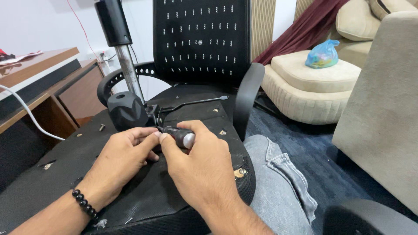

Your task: The person uses a screwdriver to tighten screws on the underside of an office chair seat, securing the gas lift mechanism to the seat base. The person works methodically, tightening each screw in turn.

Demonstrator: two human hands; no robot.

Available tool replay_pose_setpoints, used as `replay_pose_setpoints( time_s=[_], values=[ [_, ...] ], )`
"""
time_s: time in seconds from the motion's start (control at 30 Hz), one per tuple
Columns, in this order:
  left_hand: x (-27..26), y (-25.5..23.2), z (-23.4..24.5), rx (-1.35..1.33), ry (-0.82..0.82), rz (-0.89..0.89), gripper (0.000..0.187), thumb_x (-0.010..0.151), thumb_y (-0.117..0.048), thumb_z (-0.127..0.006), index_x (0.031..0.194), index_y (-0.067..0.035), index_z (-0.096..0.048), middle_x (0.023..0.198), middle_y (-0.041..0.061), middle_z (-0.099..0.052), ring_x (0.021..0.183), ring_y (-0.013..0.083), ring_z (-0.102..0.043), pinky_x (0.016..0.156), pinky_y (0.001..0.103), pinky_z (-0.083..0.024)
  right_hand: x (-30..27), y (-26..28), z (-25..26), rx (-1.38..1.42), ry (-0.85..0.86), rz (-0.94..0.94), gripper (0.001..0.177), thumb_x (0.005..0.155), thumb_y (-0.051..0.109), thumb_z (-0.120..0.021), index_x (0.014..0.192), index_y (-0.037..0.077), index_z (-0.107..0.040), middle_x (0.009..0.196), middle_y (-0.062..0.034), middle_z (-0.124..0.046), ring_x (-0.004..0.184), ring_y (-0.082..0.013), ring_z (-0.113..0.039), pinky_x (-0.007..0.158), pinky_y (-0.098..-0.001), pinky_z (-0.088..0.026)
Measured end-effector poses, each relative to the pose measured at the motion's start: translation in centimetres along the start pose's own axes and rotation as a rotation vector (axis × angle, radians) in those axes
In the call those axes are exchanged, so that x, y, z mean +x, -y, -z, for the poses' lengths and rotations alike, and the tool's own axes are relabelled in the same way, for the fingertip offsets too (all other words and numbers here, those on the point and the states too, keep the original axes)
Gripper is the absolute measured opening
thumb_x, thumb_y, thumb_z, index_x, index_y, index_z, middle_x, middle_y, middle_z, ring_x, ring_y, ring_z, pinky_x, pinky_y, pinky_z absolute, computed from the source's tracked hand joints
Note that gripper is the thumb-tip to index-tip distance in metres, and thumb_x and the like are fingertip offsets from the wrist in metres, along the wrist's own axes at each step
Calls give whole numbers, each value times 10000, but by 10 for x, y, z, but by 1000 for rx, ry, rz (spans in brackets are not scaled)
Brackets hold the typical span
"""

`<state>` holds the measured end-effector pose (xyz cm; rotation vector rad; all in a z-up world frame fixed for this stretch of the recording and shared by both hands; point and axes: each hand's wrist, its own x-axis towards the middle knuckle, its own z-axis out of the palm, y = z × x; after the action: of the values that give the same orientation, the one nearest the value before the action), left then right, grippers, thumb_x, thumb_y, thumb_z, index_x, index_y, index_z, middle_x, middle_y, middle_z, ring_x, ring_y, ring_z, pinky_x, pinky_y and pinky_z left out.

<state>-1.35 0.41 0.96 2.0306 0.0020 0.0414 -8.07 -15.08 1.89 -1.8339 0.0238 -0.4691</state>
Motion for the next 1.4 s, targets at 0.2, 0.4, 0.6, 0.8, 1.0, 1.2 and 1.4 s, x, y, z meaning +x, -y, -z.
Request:
replay_pose_setpoints(
  time_s=[0.2,0.4,0.6,0.8,1.0,1.2,1.4],
  values=[
    [-7,-2,4,-10,4,-21,490,933,-341,-658,1314,-33,-671,983,85,-795,809,145,-695,729,267,-538,-2,4,0,-65,16,32,438,800,331,-721,1168,95,-701,738,-113,-765,676,-207,-766,653,-330,-582],
    [-9,5,11,-82,24,-32,466,948,-318,-647,1285,1,-693,1003,94,-789,854,145,-693,777,260,-548,-2,4,0,-80,12,-50,399,830,371,-738,1110,87,-718,777,-110,-782,737,-207,-790,704,-327,-597],
    [-6,13,12,-83,-16,3,431,934,-306,-676,1237,-3,-711,995,82,-778,848,144,-692,766,269,-539,-3,4,4,47,-80,-11,347,837,368,-745,963,45,-752,765,-82,-803,723,-162,-797,697,-330,-601],
    [-5,16,32,-315,-574,0,617,1041,-440,-633,1263,135,-604,1070,176,-665,945,233,-610,786,356,-489,13,1,10,440,-111,-293,363,878,359,-704,790,7,-707,653,-77,-705,558,-152,-649,550,-310,-536],
    [6,13,23,-136,-347,-40,617,956,-441,-716,1290,52,-551,1195,112,-659,1251,185,-554,1048,302,-375,40,-16,8,694,-169,-407,254,868,239,-651,860,-12,-686,730,-101,-685,568,-159,-644,537,-300,-567],
    [7,-3,4,-123,-362,-42,431,879,-264,-757,1197,12,-665,1167,125,-735,1107,174,-685,975,301,-498,73,-31,-4,799,-68,-519,228,895,225,-642,902,-2,-662,779,-97,-680,622,-151,-654,597,-302,-598],
    [29,-11,4,-9,-458,-81,528,795,-220,-864,1149,-53,-510,1064,99,-643,935,209,-697,706,329,-584,78,-42,-6,813,-59,-523,233,895,220,-653,909,-12,-639,776,-107,-675,625,-150,-653,616,-302,-611]
  ],
)
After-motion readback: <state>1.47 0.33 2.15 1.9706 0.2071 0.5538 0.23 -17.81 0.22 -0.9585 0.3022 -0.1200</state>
